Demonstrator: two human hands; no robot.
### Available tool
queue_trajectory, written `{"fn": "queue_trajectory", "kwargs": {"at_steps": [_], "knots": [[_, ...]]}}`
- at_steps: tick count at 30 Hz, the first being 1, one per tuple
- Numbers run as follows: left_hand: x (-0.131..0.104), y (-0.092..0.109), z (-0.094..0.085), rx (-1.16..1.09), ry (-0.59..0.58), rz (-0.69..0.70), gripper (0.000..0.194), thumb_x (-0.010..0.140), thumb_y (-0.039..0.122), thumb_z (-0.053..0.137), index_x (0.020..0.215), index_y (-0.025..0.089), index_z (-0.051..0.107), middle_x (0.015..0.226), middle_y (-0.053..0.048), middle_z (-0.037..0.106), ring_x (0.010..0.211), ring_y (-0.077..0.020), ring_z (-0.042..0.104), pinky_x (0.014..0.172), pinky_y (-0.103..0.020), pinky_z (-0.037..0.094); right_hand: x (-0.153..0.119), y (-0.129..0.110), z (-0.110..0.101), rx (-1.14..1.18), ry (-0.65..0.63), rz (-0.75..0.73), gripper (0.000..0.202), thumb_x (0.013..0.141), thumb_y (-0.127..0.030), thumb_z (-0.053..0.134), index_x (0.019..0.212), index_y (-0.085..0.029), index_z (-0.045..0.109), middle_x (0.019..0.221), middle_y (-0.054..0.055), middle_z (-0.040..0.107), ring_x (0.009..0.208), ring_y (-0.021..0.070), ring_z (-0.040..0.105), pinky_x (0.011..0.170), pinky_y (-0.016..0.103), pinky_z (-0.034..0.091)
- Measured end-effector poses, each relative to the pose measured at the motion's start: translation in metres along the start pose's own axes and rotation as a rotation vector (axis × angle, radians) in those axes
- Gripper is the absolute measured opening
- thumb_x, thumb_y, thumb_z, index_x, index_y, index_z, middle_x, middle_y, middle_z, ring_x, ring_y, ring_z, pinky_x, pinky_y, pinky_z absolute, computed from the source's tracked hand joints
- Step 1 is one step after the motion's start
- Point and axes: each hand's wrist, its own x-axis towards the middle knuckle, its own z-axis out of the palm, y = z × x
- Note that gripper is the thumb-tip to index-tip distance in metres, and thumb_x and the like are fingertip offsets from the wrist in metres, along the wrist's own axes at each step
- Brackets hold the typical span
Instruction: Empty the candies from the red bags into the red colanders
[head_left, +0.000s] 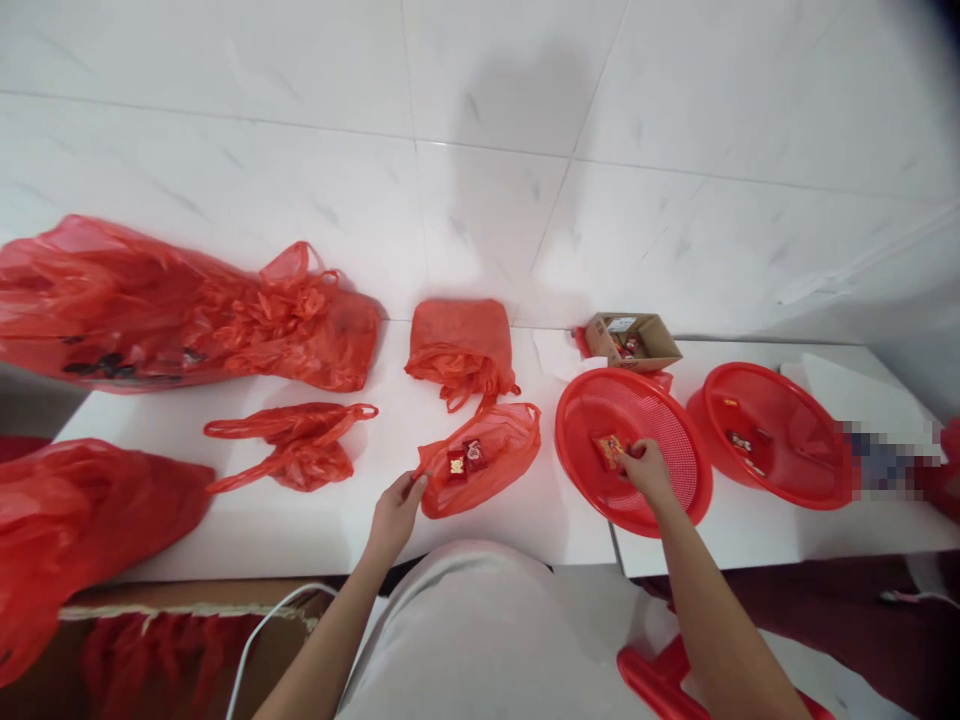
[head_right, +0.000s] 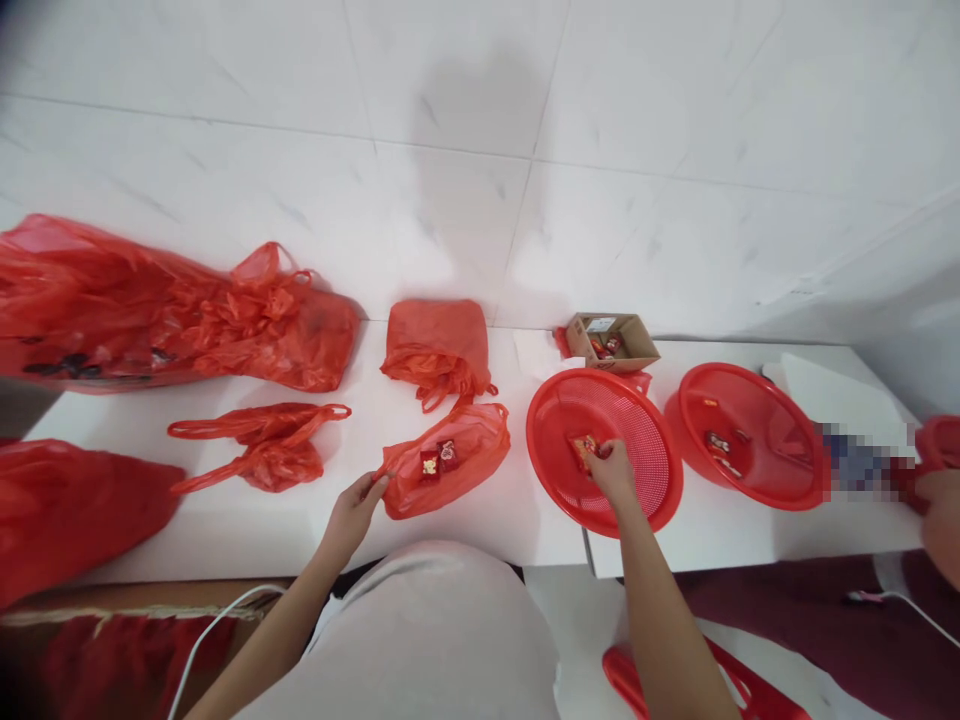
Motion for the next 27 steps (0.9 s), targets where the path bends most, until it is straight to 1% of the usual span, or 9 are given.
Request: {"fn": "queue_trajectory", "kwargs": {"at_steps": [3, 6, 8, 11, 15, 18, 20, 23, 27], "knots": [[-0.001, 0.004, 0.005, -0.055, -0.019, 0.000, 0.045, 0.086, 0.051, 0.052, 0.109, 0.016, 0.070, 0.096, -0.006, 0.074, 0.092, -0.0226, 0.065, 0.079, -0.030, 0.048, -0.035, -0.033, 0.024, 0.138, -0.139, -0.142, 0.028, 0.072, -0.025, 0.068, 0.088, -0.022, 0.045, 0.085, -0.002, 0.055, 0.070, 0.0124, 0.058, 0.055, 0.025, 0.055], [-0.003, 0.011, 0.010, -0.099, -0.042, 0.007, 0.049, 0.087, 0.050, 0.051, 0.118, 0.016, 0.067, 0.111, -0.008, 0.073, 0.103, -0.0239, 0.065, 0.088, -0.032, 0.048, -0.075, -0.059, 0.072, 0.231, -0.328, -0.259, 0.027, 0.069, -0.028, 0.064, 0.086, -0.023, 0.043, 0.078, -0.004, 0.053, 0.064, 0.0122, 0.056, 0.052, 0.025, 0.055], [-0.005, 0.015, 0.013, -0.125, -0.050, 0.012, 0.052, 0.088, 0.049, 0.049, 0.124, 0.015, 0.064, 0.119, -0.009, 0.070, 0.109, -0.0243, 0.063, 0.092, -0.033, 0.048, -0.094, -0.068, 0.106, 0.256, -0.431, -0.307, 0.025, 0.070, -0.029, 0.063, 0.086, -0.023, 0.045, 0.080, -0.004, 0.053, 0.062, 0.0117, 0.056, 0.050, 0.025, 0.055], [-0.008, 0.017, 0.013, -0.155, -0.050, 0.026, 0.052, 0.089, 0.049, 0.048, 0.128, 0.016, 0.061, 0.123, -0.009, 0.068, 0.111, -0.0240, 0.063, 0.095, -0.034, 0.048, -0.106, -0.070, 0.146, 0.262, -0.519, -0.335, 0.024, 0.073, -0.032, 0.061, 0.091, -0.023, 0.048, 0.088, -0.001, 0.057, 0.064, 0.0127, 0.058, 0.048, 0.027, 0.055], [-0.013, 0.014, 0.009, -0.165, -0.026, 0.041, 0.051, 0.090, 0.049, 0.048, 0.127, 0.016, 0.062, 0.125, -0.008, 0.068, 0.113, -0.0245, 0.062, 0.097, -0.035, 0.047, -0.099, -0.065, 0.171, 0.238, -0.526, -0.332, 0.028, 0.077, -0.036, 0.061, 0.100, -0.023, 0.050, 0.096, 0.004, 0.062, 0.074, 0.0182, 0.063, 0.054, 0.032, 0.057], [-0.015, 0.012, 0.008, -0.157, -0.008, 0.035, 0.051, 0.090, 0.048, 0.048, 0.128, 0.017, 0.061, 0.124, -0.008, 0.068, 0.113, -0.0246, 0.062, 0.097, -0.035, 0.047, -0.089, -0.063, 0.167, 0.201, -0.461, -0.349, 0.034, 0.077, -0.037, 0.063, 0.106, -0.023, 0.053, 0.109, 0.009, 0.063, 0.090, 0.0233, 0.064, 0.063, 0.037, 0.058], [-0.015, 0.010, 0.007, -0.146, -0.005, 0.032, 0.051, 0.090, 0.049, 0.048, 0.127, 0.017, 0.062, 0.122, -0.007, 0.069, 0.111, -0.0242, 0.063, 0.096, -0.034, 0.047, -0.079, -0.062, 0.154, 0.178, -0.413, -0.365, 0.035, 0.080, -0.041, 0.059, 0.110, -0.023, 0.055, 0.117, 0.009, 0.062, 0.094, 0.0237, 0.064, 0.066, 0.037, 0.057], [-0.014, 0.008, 0.007, -0.132, -0.012, 0.036, 0.051, 0.090, 0.049, 0.048, 0.128, 0.017, 0.061, 0.120, -0.007, 0.070, 0.108, -0.0236, 0.064, 0.094, -0.033, 0.047, -0.052, -0.057, 0.119, 0.119, -0.291, -0.352, 0.036, 0.088, -0.046, 0.047, 0.115, -0.024, 0.054, 0.121, 0.009, 0.061, 0.092, 0.0206, 0.065, 0.067, 0.033, 0.056], [-0.014, 0.010, 0.007, -0.113, -0.026, 0.034, 0.050, 0.091, 0.049, 0.047, 0.126, 0.018, 0.063, 0.120, -0.007, 0.069, 0.108, -0.0239, 0.064, 0.094, -0.034, 0.047, -0.001, -0.033, 0.061, -0.086, -0.030, -0.233, 0.038, 0.095, -0.042, 0.039, 0.126, -0.020, 0.048, 0.130, 0.012, 0.055, 0.111, 0.0212, 0.058, 0.084, 0.034, 0.052]]}}
